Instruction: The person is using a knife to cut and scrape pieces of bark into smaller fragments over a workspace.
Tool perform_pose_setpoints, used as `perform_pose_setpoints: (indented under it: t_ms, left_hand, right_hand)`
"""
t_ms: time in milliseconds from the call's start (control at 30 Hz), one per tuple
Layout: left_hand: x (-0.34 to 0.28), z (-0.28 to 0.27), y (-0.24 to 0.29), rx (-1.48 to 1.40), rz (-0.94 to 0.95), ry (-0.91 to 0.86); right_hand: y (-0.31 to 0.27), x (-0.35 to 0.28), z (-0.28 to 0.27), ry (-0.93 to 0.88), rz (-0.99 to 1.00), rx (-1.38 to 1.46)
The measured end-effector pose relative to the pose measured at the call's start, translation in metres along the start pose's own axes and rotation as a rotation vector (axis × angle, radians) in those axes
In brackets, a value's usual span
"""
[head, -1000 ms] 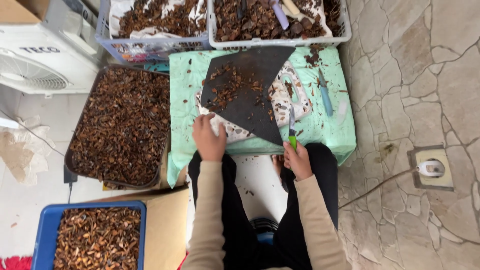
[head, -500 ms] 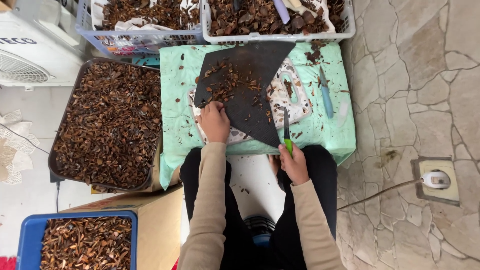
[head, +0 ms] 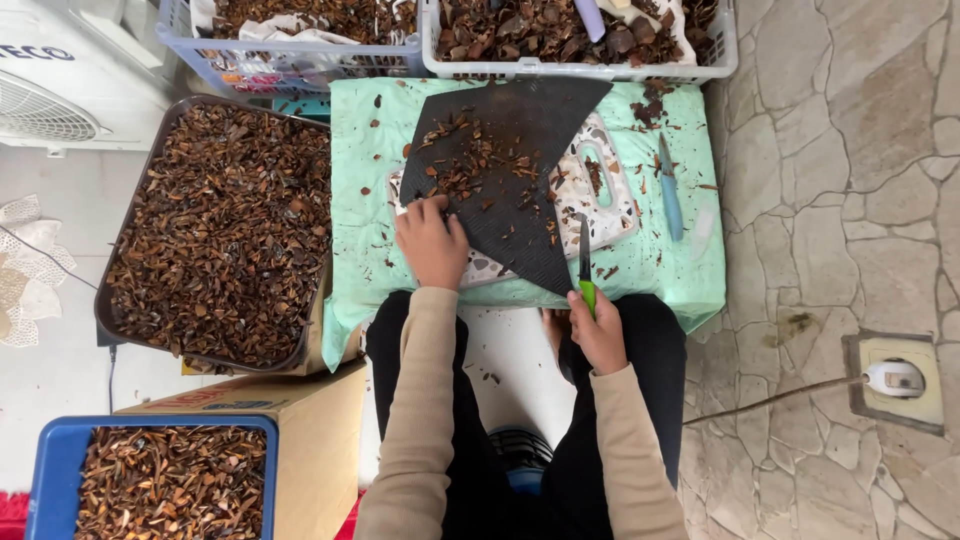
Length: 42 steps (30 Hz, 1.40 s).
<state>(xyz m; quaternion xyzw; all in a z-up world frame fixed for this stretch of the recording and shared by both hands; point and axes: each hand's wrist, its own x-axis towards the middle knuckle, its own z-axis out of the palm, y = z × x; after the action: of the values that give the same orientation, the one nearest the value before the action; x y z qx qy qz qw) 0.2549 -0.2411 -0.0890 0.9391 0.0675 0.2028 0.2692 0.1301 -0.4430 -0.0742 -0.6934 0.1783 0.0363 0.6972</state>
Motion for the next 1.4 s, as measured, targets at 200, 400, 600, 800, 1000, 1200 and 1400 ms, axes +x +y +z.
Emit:
perform_pose_setpoints:
  t_ms: [200,400,600,800,1000,1200,1400]
  left_hand:
    - [0.004,0.01,-0.002,0.207,0.009,0.062]
    - [0.003,0.008,0.003,-0.014,-0.021,-0.048]
    - [-0.007,0.01,0.008,-0.103,-0.052,-0.184]
    - [-0.014,0.007,0.015,-0.159,-0.018,-0.283]
    - [-0.024,0.016,0.02,-0.225,0.025,-0.369]
    - [-0.022,0.008,0.027,-0.262,0.082,-0.419]
    - [-0.02,0.011,0.025,-0.241,0.068,-0.402]
  right_hand:
    - [-0.001,0.0,0.004,0.002,0.001,-0.019]
    - [-0.002,-0.001,0.004,-0.003,0.0,-0.014]
    - [-0.002,-0.001,0.004,-0.006,-0.009,-0.017]
    - [-0.002,-0.003,0.003,0.003,0.004,-0.031]
    - [-0.015,-0.001,0.008,-0.023,0.009,-0.273]
    - [0.008,-0.001,0.012,-0.12,0.15,-0.473]
    - [0.021,0.001,0.012,-0.175,0.103,-0.467]
